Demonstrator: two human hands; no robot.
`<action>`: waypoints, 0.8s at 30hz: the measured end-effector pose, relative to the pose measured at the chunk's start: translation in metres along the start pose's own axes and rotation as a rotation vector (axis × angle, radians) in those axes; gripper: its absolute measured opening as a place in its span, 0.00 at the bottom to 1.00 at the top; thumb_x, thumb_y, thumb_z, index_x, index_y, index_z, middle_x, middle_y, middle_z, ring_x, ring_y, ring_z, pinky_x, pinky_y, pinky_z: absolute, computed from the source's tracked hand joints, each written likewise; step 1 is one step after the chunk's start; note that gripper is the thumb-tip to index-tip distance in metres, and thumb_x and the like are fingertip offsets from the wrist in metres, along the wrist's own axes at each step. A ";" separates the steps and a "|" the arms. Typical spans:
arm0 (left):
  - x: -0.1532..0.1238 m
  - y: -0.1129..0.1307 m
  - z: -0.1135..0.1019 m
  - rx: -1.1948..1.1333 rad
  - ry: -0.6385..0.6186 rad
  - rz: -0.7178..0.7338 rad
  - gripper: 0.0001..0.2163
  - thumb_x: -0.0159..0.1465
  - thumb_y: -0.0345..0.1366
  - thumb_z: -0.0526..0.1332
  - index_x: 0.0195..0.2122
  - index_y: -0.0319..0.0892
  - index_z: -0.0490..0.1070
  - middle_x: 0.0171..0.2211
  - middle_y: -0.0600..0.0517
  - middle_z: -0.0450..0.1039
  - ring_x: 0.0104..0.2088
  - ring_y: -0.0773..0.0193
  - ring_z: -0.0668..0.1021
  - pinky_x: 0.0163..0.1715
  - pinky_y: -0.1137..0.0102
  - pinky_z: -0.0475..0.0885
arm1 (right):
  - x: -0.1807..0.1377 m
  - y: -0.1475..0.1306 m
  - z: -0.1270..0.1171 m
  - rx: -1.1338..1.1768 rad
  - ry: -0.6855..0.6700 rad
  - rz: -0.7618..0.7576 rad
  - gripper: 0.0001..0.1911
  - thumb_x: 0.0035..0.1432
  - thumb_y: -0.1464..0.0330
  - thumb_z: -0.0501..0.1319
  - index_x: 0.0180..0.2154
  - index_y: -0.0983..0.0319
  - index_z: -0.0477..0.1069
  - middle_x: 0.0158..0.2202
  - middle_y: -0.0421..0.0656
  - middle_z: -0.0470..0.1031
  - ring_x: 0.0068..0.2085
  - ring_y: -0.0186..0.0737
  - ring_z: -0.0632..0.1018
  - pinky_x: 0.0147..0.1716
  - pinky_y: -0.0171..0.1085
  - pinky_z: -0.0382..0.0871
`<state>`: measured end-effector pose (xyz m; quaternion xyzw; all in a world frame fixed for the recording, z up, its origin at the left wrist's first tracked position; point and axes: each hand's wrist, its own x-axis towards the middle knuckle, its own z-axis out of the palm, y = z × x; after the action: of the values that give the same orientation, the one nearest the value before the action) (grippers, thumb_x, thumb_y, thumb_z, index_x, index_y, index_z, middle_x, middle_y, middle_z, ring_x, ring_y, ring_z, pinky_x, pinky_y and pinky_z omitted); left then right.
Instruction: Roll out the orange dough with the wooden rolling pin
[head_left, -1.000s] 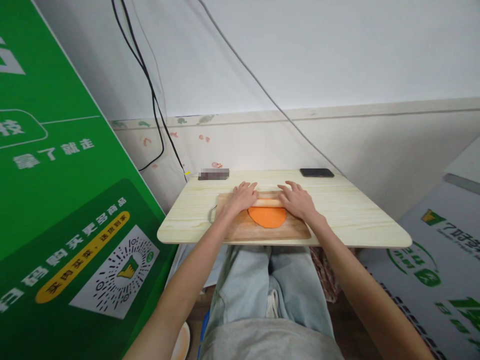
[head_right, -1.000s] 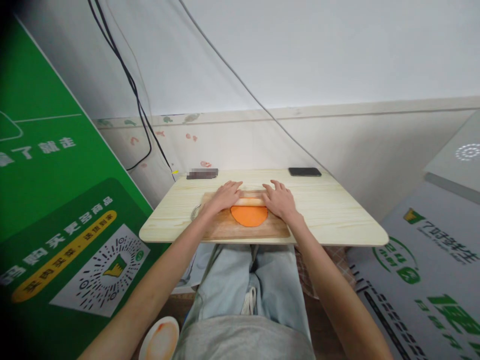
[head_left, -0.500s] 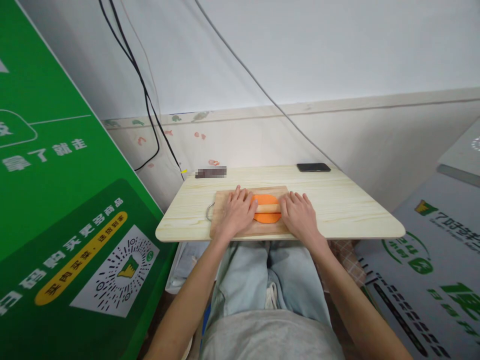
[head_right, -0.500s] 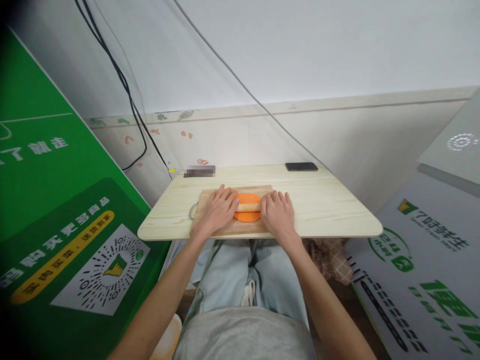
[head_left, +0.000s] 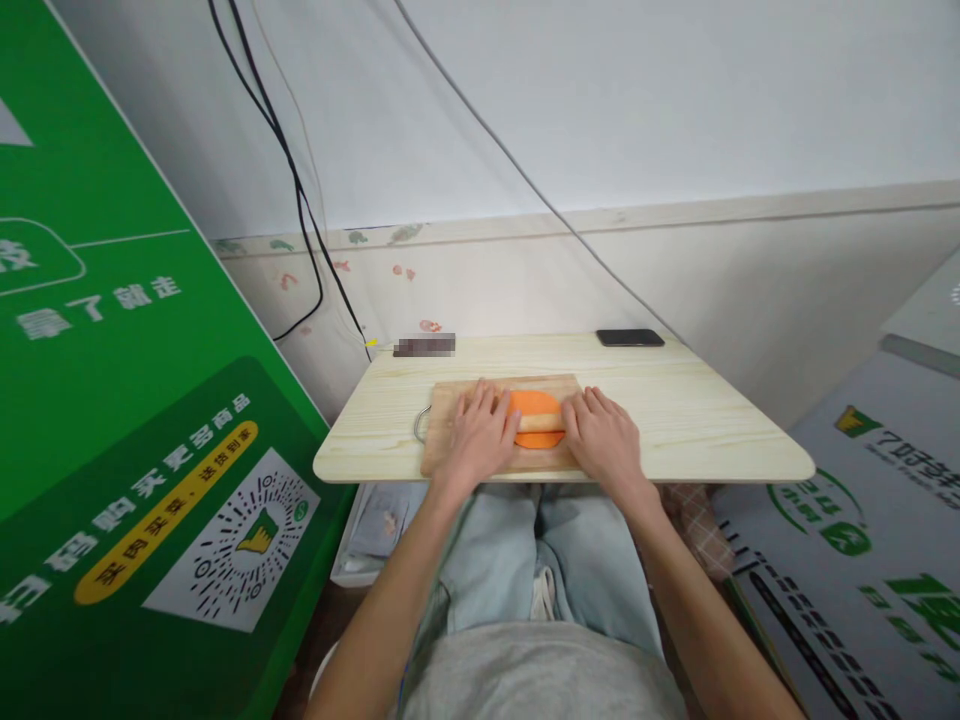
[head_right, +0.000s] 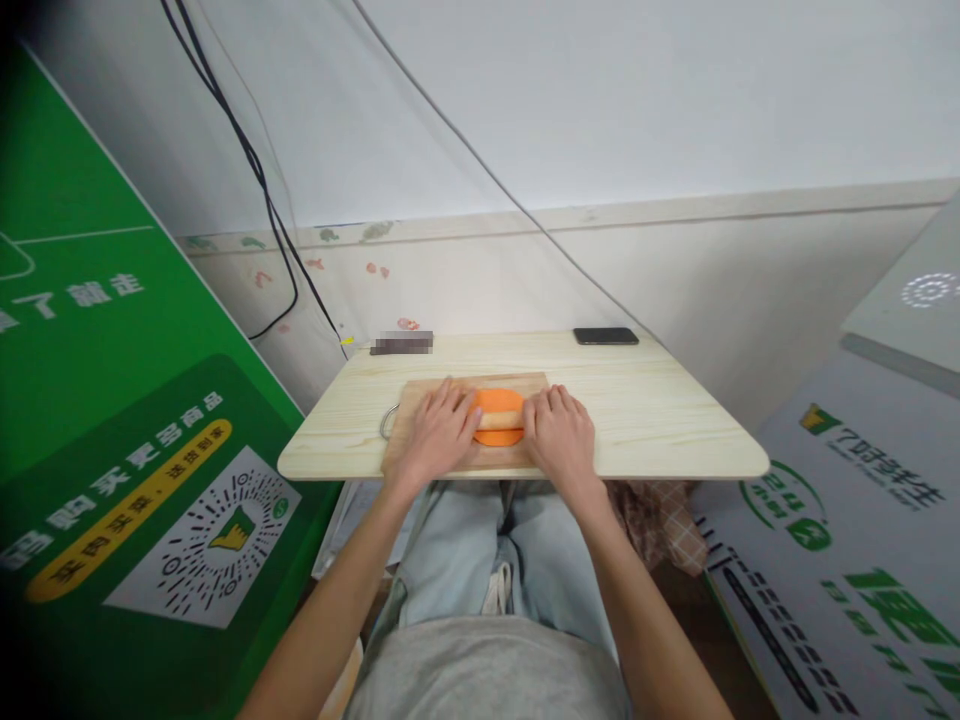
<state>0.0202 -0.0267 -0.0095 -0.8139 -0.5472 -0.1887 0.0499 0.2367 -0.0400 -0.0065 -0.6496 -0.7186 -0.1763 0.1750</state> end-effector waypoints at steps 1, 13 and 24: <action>-0.012 0.004 0.001 0.001 0.033 0.010 0.27 0.83 0.44 0.45 0.76 0.39 0.67 0.78 0.38 0.63 0.82 0.46 0.57 0.79 0.43 0.58 | -0.012 -0.001 -0.001 0.000 0.055 0.011 0.28 0.81 0.65 0.45 0.63 0.73 0.78 0.64 0.63 0.81 0.69 0.57 0.76 0.65 0.48 0.70; 0.040 -0.009 -0.002 -0.020 -0.070 -0.048 0.26 0.84 0.47 0.44 0.74 0.48 0.70 0.77 0.46 0.67 0.82 0.49 0.58 0.80 0.43 0.55 | 0.036 -0.003 -0.010 -0.002 -0.147 0.029 0.27 0.81 0.67 0.44 0.51 0.63 0.84 0.56 0.55 0.85 0.62 0.51 0.80 0.63 0.46 0.67; -0.025 0.009 0.001 -0.055 0.051 -0.048 0.31 0.83 0.49 0.46 0.76 0.31 0.64 0.77 0.35 0.64 0.81 0.46 0.59 0.80 0.50 0.57 | -0.034 -0.006 -0.010 0.055 0.088 0.000 0.31 0.81 0.63 0.44 0.69 0.73 0.73 0.66 0.63 0.79 0.68 0.58 0.77 0.66 0.50 0.67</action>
<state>0.0208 -0.0517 -0.0185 -0.7967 -0.5596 -0.2255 0.0367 0.2342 -0.0750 -0.0148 -0.6360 -0.7148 -0.1848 0.2244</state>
